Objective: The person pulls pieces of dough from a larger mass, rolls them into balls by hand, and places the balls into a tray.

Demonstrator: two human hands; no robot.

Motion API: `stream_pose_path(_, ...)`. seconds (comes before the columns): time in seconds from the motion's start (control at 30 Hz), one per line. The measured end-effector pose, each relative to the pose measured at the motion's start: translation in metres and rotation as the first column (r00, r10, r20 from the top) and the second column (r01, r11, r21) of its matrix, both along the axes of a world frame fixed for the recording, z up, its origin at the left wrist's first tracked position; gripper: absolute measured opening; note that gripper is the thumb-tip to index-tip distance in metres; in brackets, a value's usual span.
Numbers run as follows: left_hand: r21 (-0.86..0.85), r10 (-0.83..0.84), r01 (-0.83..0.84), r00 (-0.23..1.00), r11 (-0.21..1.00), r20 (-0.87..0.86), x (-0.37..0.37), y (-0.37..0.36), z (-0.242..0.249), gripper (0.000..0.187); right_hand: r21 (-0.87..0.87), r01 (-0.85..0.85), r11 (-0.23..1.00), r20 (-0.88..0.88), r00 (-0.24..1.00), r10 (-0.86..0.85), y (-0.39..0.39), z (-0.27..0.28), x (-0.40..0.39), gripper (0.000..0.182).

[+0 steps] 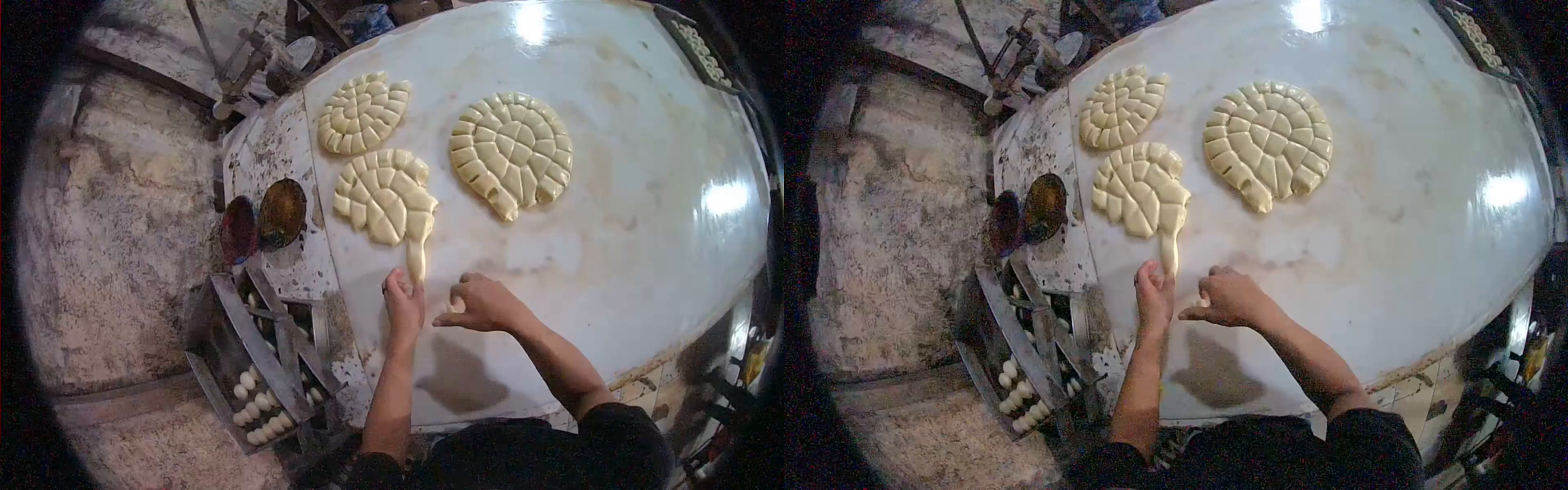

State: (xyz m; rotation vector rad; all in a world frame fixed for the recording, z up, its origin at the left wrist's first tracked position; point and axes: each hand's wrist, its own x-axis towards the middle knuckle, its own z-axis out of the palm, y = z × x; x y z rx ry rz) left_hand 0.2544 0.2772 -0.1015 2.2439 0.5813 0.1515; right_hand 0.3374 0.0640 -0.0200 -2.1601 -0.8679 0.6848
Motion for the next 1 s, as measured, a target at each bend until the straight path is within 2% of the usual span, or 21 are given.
stream_pose_path(0.03, 0.055, 0.023, -0.024, 0.999, 0.998, 0.024, 0.011, -0.005, 0.004, 0.059, 0.006, 0.004, 1.0, -0.008, 1.0, -0.004, 0.002, -0.009, 0.009, 0.036)
stream_pose_path(0.1, 0.035, 0.052, -0.051, 0.998, 0.998, -0.031, 0.034, -0.014, 0.012, 0.059, 0.144, 0.52, 0.842, -0.272, 0.839, -0.471, 0.016, -0.036, 0.032, 0.041)
stream_pose_path(0.13, 0.012, 0.087, -0.087, 0.993, 0.996, -0.077, 0.041, -0.019, 0.014, 0.059, 0.273, 0.613, 0.742, -0.231, 0.79, -0.567, 0.029, -0.048, 0.041, 0.041)
stream_pose_path(0.2, 0.021, 0.097, -0.097, 0.995, 0.995, -0.022, 0.042, -0.006, -0.033, 0.059, 0.281, 0.676, 0.681, -0.28, 0.737, -0.615, 0.064, -0.045, 0.061, 0.043)
stream_pose_path(0.23, 0.024, 0.116, -0.117, 0.992, 0.993, 0.039, 0.042, 0.008, -0.066, 0.06, 0.297, 0.666, 0.684, -0.159, 0.741, -0.652, 0.088, -0.052, 0.068, 0.044)
stream_pose_path(0.27, -0.207, 0.152, -0.136, 0.986, 0.969, 0.064, 0.04, 0.028, -0.092, 0.053, 0.265, 0.665, 0.698, -0.144, 0.743, -0.653, 0.112, -0.057, 0.073, 0.042)
stream_pose_path(0.3, -0.202, 0.152, -0.136, 0.986, 0.97, 0.069, 0.042, 0.027, -0.086, 0.053, 0.253, 0.689, 0.679, -0.033, 0.708, -0.705, 0.134, -0.049, 0.071, 0.047)
stream_pose_path(0.33, -0.656, 0.347, -0.228, 0.936, 0.72, 0.056, 0.051, 0.021, -0.074, 0.043, 0.219, 0.684, 0.696, -0.014, 0.716, -0.698, 0.148, -0.049, 0.071, 0.05)
stream_pose_path(0.37, -0.938, 0.498, -0.208, 0.866, 0.278, -0.044, 0.064, 0.014, -0.055, 0.043, 0.188, 0.677, 0.711, 0.007, 0.723, -0.691, 0.158, -0.048, 0.074, 0.054)
stream_pose_path(0.4, -0.928, 0.621, -0.345, 0.761, 0.137, -0.191, 0.083, -0.015, 0.011, 0.039, 0.205, 0.674, 0.71, 0.01, 0.724, -0.69, 0.158, -0.046, 0.077, 0.054)
stream_pose_path(0.43, -0.932, 0.622, -0.333, 0.763, 0.147, -0.175, 0.077, -0.005, 0.01, 0.039, 0.194, 0.764, 0.616, -0.284, 0.645, -0.71, 0.151, -0.045, 0.079, 0.054)
stream_pose_path(0.47, -0.81, 0.426, -0.348, 0.894, 0.472, -0.136, 0.067, 0.011, 0.001, 0.039, 0.147, 0.839, 0.524, -0.553, 0.509, -0.659, 0.143, -0.046, 0.078, 0.056)
stream_pose_path(0.5, -0.612, 0.199, -0.254, 0.967, 0.749, -0.158, 0.062, 0.024, 0.0, 0.042, 0.188, 0.882, 0.433, -0.552, 0.459, -0.696, 0.138, -0.056, 0.075, 0.059)
stream_pose_path(0.57, -0.632, 0.215, -0.321, 0.946, 0.706, -0.241, 0.063, 0.027, 0.022, 0.04, 0.081, 0.861, 0.502, -0.818, 0.345, -0.46, 0.136, -0.087, 0.077, 0.051)
stream_pose_path(0.6, -0.674, 0.175, -0.334, 0.939, 0.659, -0.295, 0.062, 0.018, 0.042, 0.038, 0.089, 0.86, 0.503, -0.815, 0.353, -0.459, 0.144, -0.094, 0.076, 0.051)
stream_pose_path(0.63, -0.712, 0.132, -0.35, 0.93, 0.609, -0.344, 0.06, 0.011, 0.056, 0.036, 0.088, 0.838, 0.538, -0.671, 0.449, -0.59, 0.152, -0.098, 0.078, 0.048)
stream_pose_path(0.67, -0.679, 0.133, -0.34, 0.932, 0.651, -0.339, 0.057, 0.017, 0.042, 0.032, 0.078, 0.817, 0.571, -0.497, 0.528, -0.688, 0.156, -0.087, 0.074, 0.045)
stream_pose_path(0.7, -0.681, 0.137, -0.336, 0.934, 0.651, -0.33, 0.049, 0.019, 0.027, 0.032, 0.086, 0.814, 0.574, -0.493, 0.536, -0.686, 0.156, -0.078, 0.063, 0.045)
stream_pose_path(0.8, -0.231, 0.142, -0.188, 0.969, 0.955, -0.201, 0.018, 0.007, 0.02, 0.04, -0.066, 0.737, 0.673, -0.333, 0.619, -0.711, 0.147, -0.048, 0.028, 0.032)
stream_pose_path(0.9, -0.224, 0.004, -0.028, 0.995, 0.974, -0.104, -0.05, -0.007, 0.012, 0.041, 0.009, 0.658, 0.753, -0.102, 0.75, -0.654, 0.139, -0.102, -0.035, 0.034)
stream_pose_path(1.0, -0.206, -0.071, 0.022, 0.97, 0.978, -0.234, -0.136, -0.015, 0.005, 0.039, -0.013, 0.668, 0.744, -0.129, 0.737, -0.663, 0.117, -0.077, -0.125, 0.028)
